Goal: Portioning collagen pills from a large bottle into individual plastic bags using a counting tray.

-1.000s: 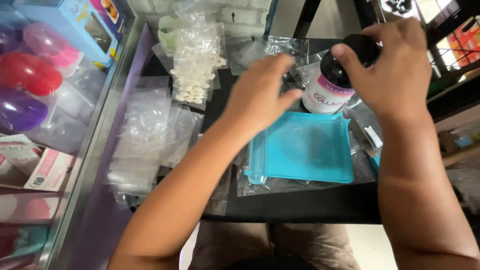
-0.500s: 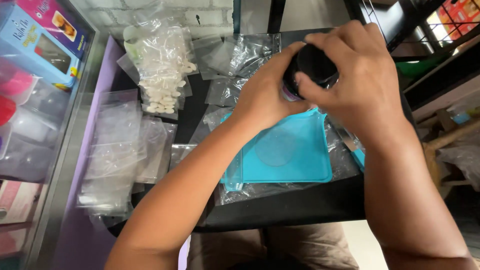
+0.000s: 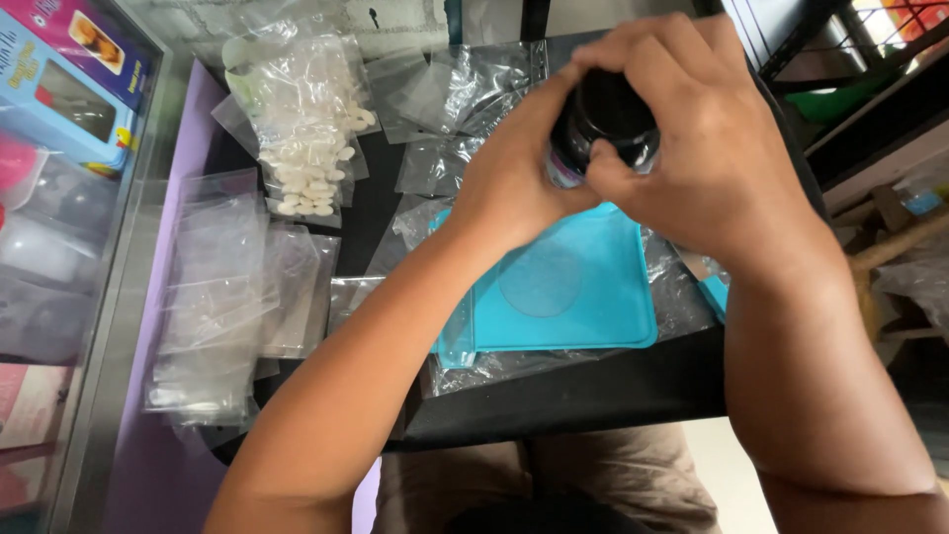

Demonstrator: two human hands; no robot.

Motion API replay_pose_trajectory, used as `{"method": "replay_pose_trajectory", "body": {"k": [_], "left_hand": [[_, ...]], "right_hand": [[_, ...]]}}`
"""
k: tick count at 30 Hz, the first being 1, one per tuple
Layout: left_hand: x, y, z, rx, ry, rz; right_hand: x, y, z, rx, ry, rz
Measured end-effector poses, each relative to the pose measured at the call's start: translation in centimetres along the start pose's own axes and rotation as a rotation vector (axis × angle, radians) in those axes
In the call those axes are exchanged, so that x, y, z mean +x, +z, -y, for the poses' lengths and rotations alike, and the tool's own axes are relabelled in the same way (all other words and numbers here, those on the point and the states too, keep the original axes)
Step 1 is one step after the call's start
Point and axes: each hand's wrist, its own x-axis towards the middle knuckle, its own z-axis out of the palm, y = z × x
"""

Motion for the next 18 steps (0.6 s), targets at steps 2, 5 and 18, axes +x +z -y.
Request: {"method": "replay_pose_trajectory", "body": {"k": [2,5,18], "left_hand": [[0.1,-0.6,-0.5,-0.035,-0.035,0.030],[0.2,-0.8,-1.1,-0.020,-0.033,0.043],[-0.3,-0.1,-1.6,0.007,0.039,-0.036]], "right_hand": [[-0.1,0.1,-0.3,0.015,-0.027,-0.010],[-0.2,0.4,-0.5,-0.035,-0.056,-0.072],[-0.6,-1.6,-2.0,0.114,-0.113,-0.051]]}}
